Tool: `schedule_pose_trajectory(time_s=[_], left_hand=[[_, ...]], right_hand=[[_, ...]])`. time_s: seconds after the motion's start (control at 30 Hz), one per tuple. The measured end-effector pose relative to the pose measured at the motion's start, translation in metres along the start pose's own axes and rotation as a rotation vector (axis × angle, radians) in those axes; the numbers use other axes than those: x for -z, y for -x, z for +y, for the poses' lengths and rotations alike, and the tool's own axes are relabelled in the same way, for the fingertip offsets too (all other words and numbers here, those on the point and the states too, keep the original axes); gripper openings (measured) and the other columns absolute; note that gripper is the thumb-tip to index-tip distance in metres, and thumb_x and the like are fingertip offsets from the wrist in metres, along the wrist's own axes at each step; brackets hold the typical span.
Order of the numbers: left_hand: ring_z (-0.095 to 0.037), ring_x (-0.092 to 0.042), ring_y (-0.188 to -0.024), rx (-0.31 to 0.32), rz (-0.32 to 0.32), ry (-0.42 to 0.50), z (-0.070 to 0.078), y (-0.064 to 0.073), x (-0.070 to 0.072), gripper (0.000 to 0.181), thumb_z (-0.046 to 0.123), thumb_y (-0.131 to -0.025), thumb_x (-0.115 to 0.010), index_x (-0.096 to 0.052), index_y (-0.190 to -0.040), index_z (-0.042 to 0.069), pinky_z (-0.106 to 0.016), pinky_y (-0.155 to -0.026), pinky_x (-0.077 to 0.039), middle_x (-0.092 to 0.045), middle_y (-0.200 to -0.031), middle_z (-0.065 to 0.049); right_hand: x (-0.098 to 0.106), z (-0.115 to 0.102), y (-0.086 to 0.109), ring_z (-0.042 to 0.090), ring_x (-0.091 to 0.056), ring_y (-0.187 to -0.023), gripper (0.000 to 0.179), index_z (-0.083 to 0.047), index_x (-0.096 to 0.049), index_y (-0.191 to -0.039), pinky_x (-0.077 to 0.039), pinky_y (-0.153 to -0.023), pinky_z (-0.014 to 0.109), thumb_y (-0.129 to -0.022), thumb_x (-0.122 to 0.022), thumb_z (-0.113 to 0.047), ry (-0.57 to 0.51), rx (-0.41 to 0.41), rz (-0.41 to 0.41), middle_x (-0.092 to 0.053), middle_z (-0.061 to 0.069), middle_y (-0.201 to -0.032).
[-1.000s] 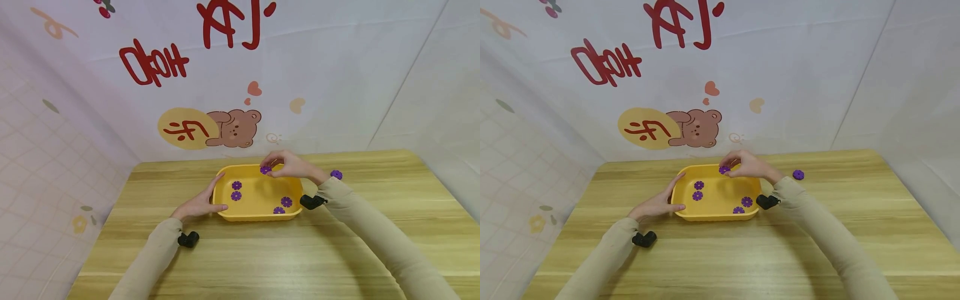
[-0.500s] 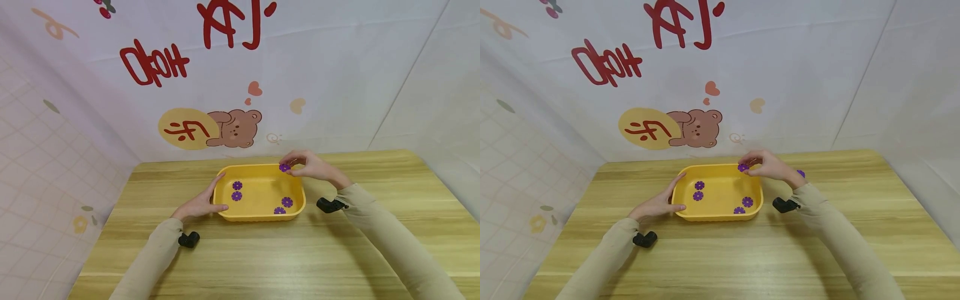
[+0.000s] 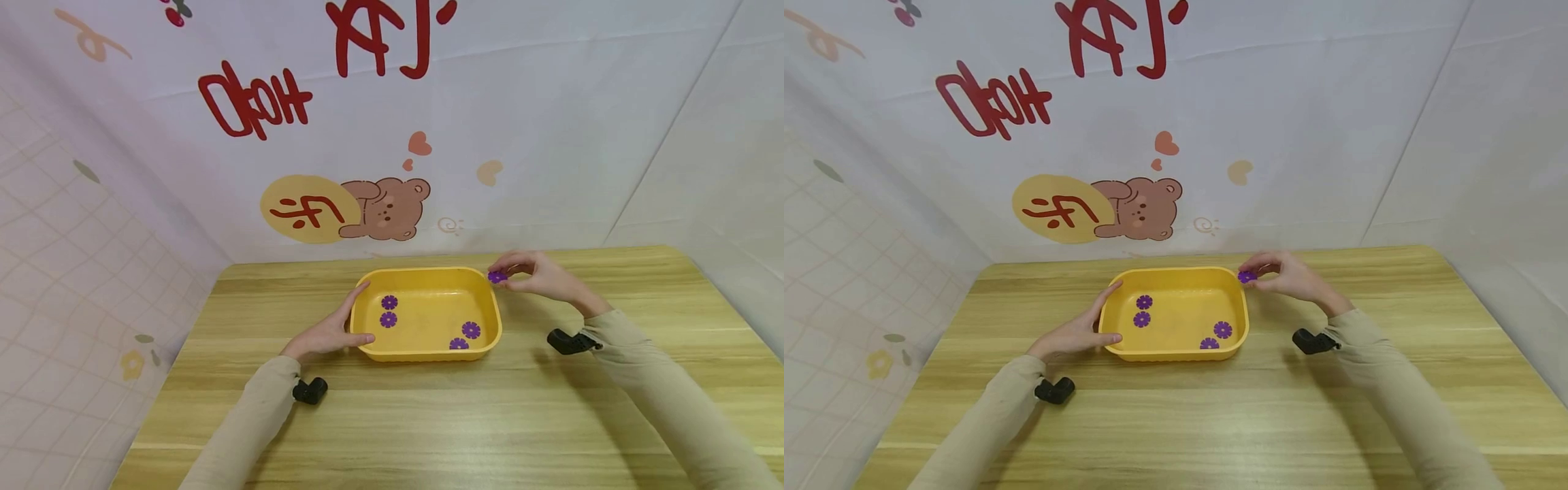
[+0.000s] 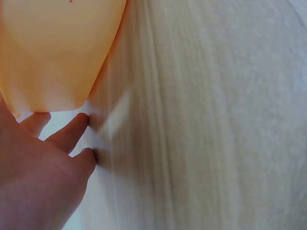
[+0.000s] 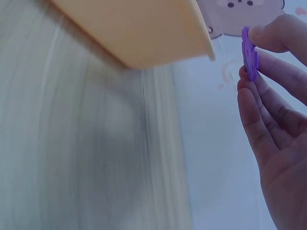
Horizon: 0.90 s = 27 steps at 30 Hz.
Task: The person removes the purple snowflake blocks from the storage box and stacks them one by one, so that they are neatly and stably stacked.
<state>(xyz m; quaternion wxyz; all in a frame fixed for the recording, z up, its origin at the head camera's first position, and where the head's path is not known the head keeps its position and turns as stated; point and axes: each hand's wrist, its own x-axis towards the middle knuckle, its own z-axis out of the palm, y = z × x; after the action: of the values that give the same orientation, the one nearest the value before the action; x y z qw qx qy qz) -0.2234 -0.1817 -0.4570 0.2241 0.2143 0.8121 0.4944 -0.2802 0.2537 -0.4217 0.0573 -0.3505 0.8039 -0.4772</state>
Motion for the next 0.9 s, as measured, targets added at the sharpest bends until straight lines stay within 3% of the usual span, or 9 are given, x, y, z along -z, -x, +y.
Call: schedule_pose_trajectory(time_s=[0.27,0.47,0.9], left_hand=[[-0.03,-0.005,-0.145,0.034,0.019,-0.017,0.002,0.001,-0.001,0.103,0.023,-0.085,-0.076,0.0,-0.154,0.038,-0.051,-0.114,-0.011,0.006,-0.16,-0.007],[-0.032,-0.003,-0.145,0.039,0.019,-0.004,0.002,0.001,-0.001,0.104,0.021,-0.086,-0.075,0.001,-0.155,0.035,-0.052,-0.114,-0.009,0.008,-0.16,-0.009],[-0.029,-0.008,-0.144,0.047,0.012,-0.01,-0.002,0.0,0.001,0.103,0.029,-0.085,-0.076,0.0,-0.153,0.042,-0.047,-0.114,-0.012,0.006,-0.161,-0.007]], right_hand=[[0.016,0.014,0.021,0.016,-0.061,-0.094,0.031,0.009,-0.063,-0.116,-0.051,-0.082,0.023,-0.085,-0.066,0.01,0.014,0.021,0.061,-0.064,0.021,-0.111],[0.029,0.025,0.042,0.016,-0.06,-0.089,0.03,0.007,-0.063,-0.118,-0.054,-0.067,0.024,-0.088,-0.065,0.006,0.028,-0.07,0.115,-0.065,0.013,-0.108],[0.043,0.055,0.068,0.011,-0.056,-0.097,0.031,0.011,-0.061,-0.117,-0.048,-0.08,0.013,-0.086,-0.066,0.007,0.097,-0.108,0.179,-0.062,0.023,-0.11]])
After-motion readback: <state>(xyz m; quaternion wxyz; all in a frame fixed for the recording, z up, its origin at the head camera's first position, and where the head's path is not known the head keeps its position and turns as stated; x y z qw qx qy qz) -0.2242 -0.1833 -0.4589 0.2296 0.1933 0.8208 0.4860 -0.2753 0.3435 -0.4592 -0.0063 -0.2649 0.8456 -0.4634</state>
